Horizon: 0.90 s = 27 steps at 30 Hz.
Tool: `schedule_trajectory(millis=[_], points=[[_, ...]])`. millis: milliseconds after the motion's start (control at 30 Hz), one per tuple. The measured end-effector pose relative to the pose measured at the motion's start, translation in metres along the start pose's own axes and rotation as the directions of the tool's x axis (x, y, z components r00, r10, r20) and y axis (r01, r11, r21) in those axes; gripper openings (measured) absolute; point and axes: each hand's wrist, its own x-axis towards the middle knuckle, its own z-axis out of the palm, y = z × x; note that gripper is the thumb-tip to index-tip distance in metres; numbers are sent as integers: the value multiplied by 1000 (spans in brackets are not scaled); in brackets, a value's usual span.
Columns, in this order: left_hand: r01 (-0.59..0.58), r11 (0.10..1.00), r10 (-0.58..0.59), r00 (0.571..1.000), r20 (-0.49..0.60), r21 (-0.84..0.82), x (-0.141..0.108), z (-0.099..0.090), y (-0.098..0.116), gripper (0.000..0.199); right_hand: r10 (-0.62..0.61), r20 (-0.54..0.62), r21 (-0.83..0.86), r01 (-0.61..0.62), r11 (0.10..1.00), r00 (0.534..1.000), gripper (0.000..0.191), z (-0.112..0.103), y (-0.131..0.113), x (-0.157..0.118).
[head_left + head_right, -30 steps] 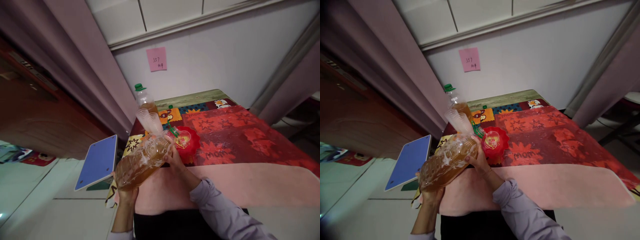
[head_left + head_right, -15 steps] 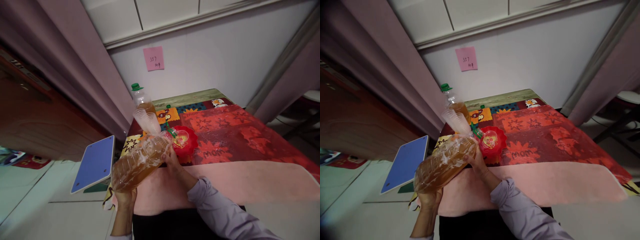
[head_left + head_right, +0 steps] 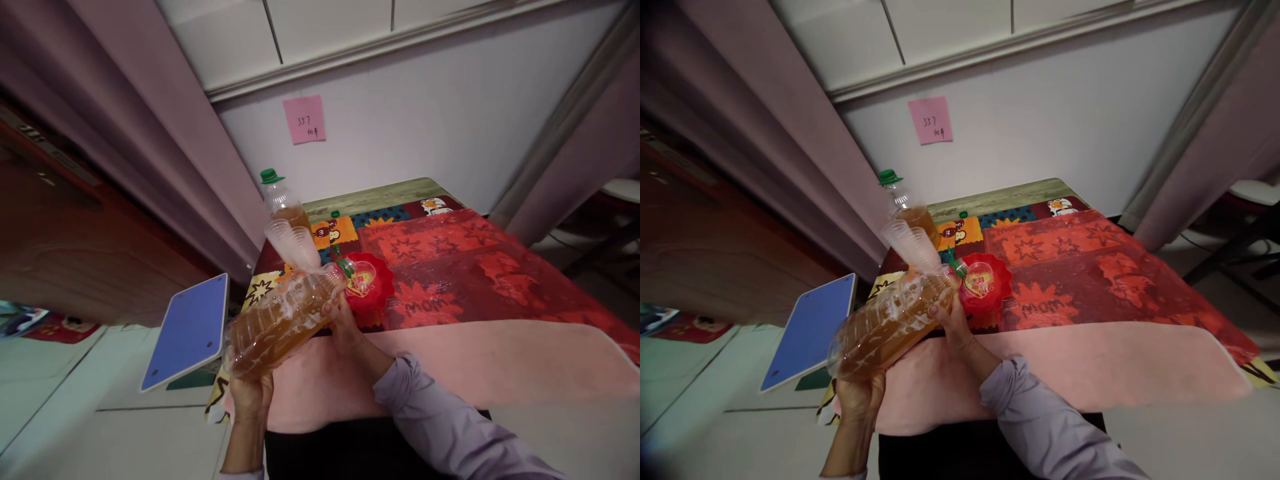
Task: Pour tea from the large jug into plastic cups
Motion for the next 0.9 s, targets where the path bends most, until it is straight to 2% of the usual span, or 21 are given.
schedule_trajectory(millis=[200,333,533,667,900], points=[[-16,1000,17,1000,9,-7,7,-9,-6,50,39,-35,56,-37,998,999,74,5,-4,-1],[19,1000,-19,1000,-4,-17,7,-9,-7,47,68,-38,97,-64,993,997,79,8,-8,-2],[40,999,-39,999,19,-26,9,-12,-6,50,113,-62,97,-106,990,992,81,8,-9,-2],[34,999,-34,999,9,-27,7,-10,-6,47,115,-53,99,-109,989,992,74,7,-9,-3],[5,999,-3,999,36,-33,1,-2,-3,50,130,-82,90,-122,988,988,73,7,-9,-2]])
